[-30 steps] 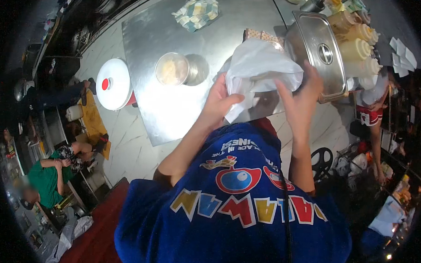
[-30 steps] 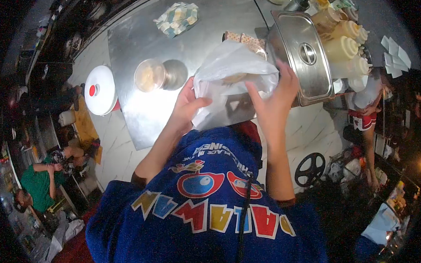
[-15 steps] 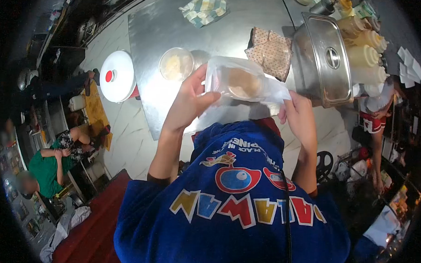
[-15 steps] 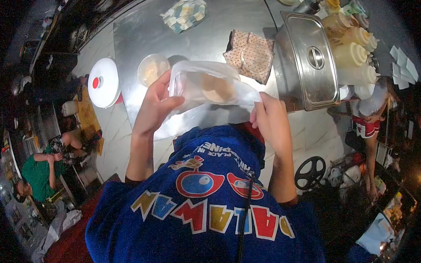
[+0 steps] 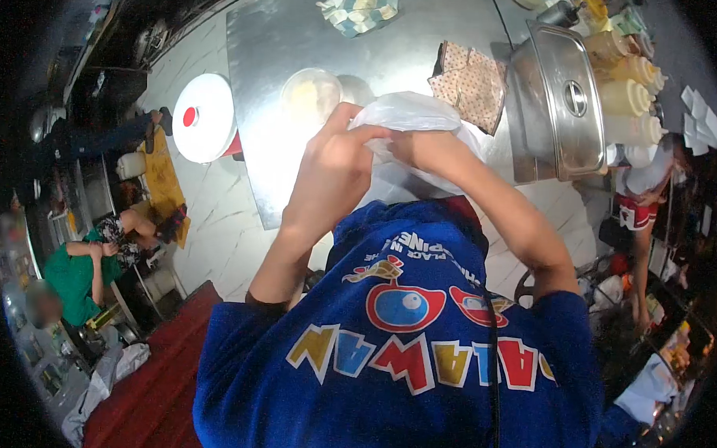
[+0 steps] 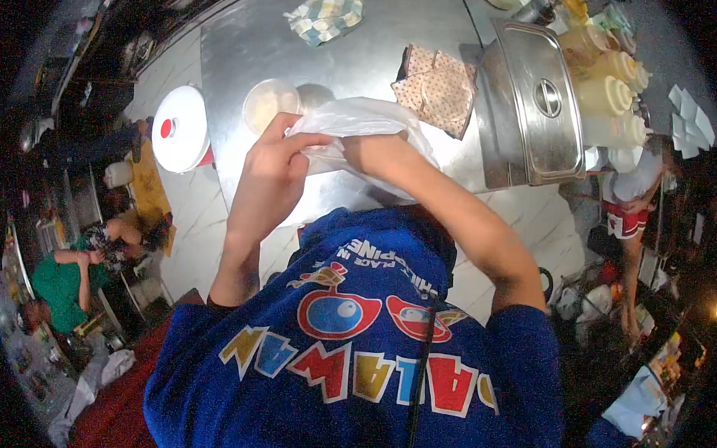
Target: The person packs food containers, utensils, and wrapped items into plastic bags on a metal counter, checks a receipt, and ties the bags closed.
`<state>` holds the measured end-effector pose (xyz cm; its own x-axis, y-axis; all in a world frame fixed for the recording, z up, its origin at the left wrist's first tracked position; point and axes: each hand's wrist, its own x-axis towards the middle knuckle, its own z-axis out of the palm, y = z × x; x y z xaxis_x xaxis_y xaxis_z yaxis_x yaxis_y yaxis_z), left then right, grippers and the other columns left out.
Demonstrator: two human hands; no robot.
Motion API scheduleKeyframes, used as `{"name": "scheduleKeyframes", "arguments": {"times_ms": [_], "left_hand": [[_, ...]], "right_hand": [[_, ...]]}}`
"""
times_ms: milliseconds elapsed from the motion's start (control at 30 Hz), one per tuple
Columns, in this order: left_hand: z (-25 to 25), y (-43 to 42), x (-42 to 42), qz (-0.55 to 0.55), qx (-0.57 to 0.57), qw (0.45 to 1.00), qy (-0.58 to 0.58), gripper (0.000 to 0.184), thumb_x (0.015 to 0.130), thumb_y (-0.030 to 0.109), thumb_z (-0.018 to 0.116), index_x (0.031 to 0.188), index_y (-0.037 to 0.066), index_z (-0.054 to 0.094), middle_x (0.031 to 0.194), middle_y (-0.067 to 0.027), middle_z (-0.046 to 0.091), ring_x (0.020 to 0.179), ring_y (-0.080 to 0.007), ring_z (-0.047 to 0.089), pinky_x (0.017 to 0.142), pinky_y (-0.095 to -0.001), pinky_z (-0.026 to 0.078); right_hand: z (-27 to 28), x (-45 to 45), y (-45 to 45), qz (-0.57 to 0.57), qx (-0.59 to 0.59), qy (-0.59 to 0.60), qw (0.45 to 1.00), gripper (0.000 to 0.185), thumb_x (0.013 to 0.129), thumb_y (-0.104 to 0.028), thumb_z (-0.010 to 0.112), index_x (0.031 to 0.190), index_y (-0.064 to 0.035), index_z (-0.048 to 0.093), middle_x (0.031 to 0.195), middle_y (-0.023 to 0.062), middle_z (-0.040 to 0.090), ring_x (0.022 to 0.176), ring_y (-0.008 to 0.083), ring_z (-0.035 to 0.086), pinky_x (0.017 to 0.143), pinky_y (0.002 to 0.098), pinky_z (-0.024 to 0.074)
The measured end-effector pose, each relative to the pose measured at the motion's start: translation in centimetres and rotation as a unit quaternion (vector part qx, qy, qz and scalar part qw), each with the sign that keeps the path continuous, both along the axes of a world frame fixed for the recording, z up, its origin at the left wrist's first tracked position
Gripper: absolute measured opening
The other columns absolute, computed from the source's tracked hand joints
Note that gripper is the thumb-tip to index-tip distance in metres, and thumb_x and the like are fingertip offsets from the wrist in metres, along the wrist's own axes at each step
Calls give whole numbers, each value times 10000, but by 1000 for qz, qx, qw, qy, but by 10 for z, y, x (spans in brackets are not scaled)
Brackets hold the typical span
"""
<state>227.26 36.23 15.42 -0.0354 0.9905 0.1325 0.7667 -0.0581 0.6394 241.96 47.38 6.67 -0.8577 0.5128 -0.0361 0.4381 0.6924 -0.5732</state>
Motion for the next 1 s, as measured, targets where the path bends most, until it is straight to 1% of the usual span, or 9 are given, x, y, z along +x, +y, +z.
{"name": "scheduleKeyframes", "arguments": {"times_ms": [100, 267, 300, 400, 467, 533, 633, 767, 1000], "left_hand": [[-7, -7, -8, 35, 29, 997, 65, 303, 774, -58, 531, 1050, -44, 656, 1147, -179, 578, 742, -347, 634, 702, -400, 526], [-16, -18, 4, 66, -51, 996, 11, 289, 772, -32, 555, 1052, -35, 627, 1239, -169, 555, 804, -368, 659, 738, -424, 542], [-17, -22, 5, 70, -68, 995, -6, 263, 799, -19, 567, 1054, -20, 631, 1246, -169, 553, 839, -360, 663, 743, -413, 546], [-16, -38, -4, 92, -82, 982, -140, 202, 857, 29, 616, 1057, 14, 642, 1260, -154, 556, 939, -306, 664, 730, -368, 554], [-18, -46, -16, 138, -70, 961, -230, 184, 878, 62, 650, 1058, 26, 646, 1268, -134, 560, 1008, -261, 648, 714, -336, 554], [-29, -56, -33, 216, -53, 930, -294, 185, 889, 96, 681, 1059, 31, 651, 1280, -111, 562, 1079, -216, 618, 701, -305, 550], [-85, -45, -69, 368, 27, 890, -266, 437, 904, 196, 692, 1280, 24, 548, 1306, -159, 539, 986, -209, 650, 762, -311, 559], [-171, -11, -89, 329, 20, 850, -411, 603, 903, 173, 686, 1402, -22, 410, 1339, -183, 530, 1037, -229, 644, 780, -309, 556], [-97, 1, -76, 279, 53, 850, -445, 580, 894, 109, 676, 1400, -30, 429, 1310, -184, 556, 1012, -222, 637, 812, -306, 552]], "right_hand": [[-41, -3, 5, 2, 61, 86, 994, 304, 819, -179, 632, 1091, -51, 679, 1052, 209, 678, 971, 388, 644, 887, 485, 479], [11, 11, -13, 80, -90, -247, 961, 234, 840, -115, 595, 1016, 9, 686, 999, 232, 685, 913, 379, 673, 796, 465, 519], [34, 12, -16, 147, -40, -229, 962, 170, 878, -90, 578, 965, 7, 688, 935, 232, 687, 857, 365, 684, 765, 434, 529], [117, 2, 15, 233, -220, -54, 946, 203, 875, -138, 597, 964, 27, 677, 935, 201, 697, 856, 353, 696, 736, 416, 549], [118, -30, 36, 133, -197, 22, 971, 321, 895, -264, 635, 975, 44, 668, 935, 196, 695, 837, 315, 692, 764, 405, 530], [65, -73, 60, 56, -137, 88, 985, 571, 867, -468, 671, 1109, 48, 652, 1019, 205, 695, 907, 300, 688, 798, 414, 524], [-36, -127, 79, 29, -263, -95, 960, 760, 871, -574, 649, 1344, 8, 527, 1287, 234, 580, 1161, 309, 593, 935, 368, 490], [-59, -146, 66, -44, -416, -77, 905, 888, 861, -662, 600, 1430, -3, 431, 1352, 225, 535, 1215, 328, 556, 1020, 371, 448], [14, -117, 63, -33, -361, 118, 924, 573, 974, -372, 601, 1410, -26, 468, 1287, 112, 582, 1152, 180, 566, 968, 321, 474]]}}
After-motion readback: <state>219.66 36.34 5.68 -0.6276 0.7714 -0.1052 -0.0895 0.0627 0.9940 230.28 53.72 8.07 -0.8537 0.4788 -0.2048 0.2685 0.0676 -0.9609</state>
